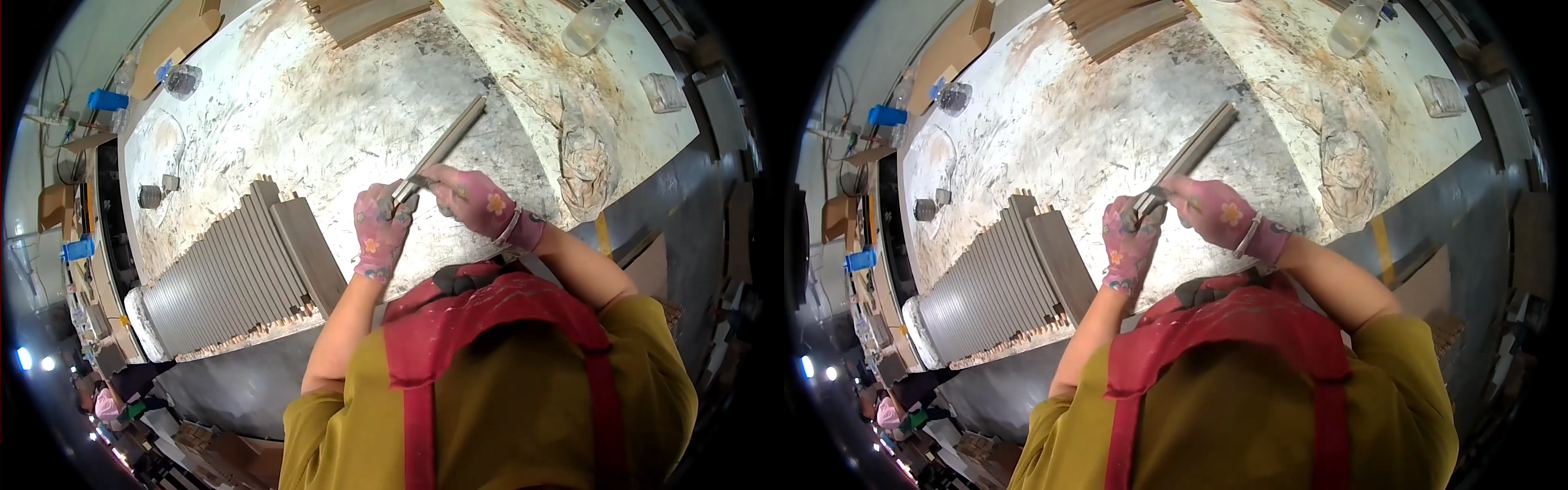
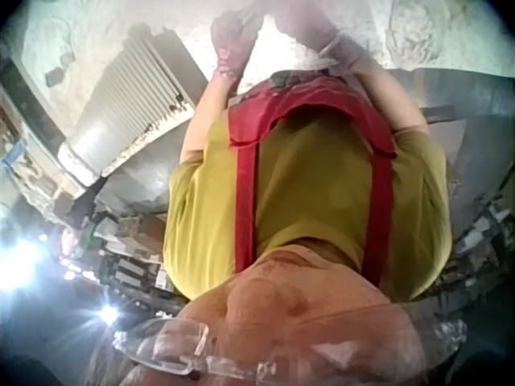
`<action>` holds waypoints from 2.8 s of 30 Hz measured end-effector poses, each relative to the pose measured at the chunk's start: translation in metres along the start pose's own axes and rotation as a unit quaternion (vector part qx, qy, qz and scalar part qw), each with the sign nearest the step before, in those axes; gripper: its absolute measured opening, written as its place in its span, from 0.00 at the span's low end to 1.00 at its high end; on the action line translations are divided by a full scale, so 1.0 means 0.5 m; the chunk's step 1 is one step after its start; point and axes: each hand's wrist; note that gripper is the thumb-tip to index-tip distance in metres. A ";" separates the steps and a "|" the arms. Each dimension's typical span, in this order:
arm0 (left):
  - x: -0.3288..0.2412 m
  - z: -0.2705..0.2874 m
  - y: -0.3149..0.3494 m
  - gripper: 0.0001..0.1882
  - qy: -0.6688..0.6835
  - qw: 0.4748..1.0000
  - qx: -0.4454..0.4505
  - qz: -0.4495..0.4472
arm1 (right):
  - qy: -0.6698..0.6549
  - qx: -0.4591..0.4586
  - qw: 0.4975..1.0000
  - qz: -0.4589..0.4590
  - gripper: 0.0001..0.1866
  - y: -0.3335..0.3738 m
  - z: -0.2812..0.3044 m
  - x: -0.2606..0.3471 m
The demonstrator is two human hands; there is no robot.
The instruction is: The person wipes wooden slats with a cloth, scrapes the edges with a tool, and arranges them in a row on the workbench.
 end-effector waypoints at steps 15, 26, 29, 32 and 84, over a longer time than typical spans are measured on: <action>0.003 0.002 -0.010 0.17 0.274 0.934 0.030 0.228 | -0.131 -0.121 0.983 -0.040 0.13 -0.027 -0.028 -0.093; 0.019 0.042 -0.023 0.16 0.623 0.723 0.028 0.299 | -0.037 -0.097 0.994 -0.034 0.12 -0.029 -0.031 -0.086; 0.028 0.051 -0.005 0.15 0.529 0.792 -0.008 0.305 | 0.022 -0.101 0.995 -0.001 0.11 -0.022 -0.037 -0.087; 0.009 0.084 -0.011 0.13 0.257 0.941 0.026 0.218 | 0.066 -0.102 0.992 0.026 0.12 -0.018 -0.040 -0.093; 0.042 0.061 0.027 0.23 0.620 0.690 0.250 0.279 | 0.151 -0.036 0.982 -0.109 0.12 -0.086 0.165 -0.142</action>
Point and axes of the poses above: each hand's wrist, its own y-axis away from the middle knuckle, its own z-axis out of the back of the hand, x = y × z, and after that the axes turned 10 degrees about z, right-handed
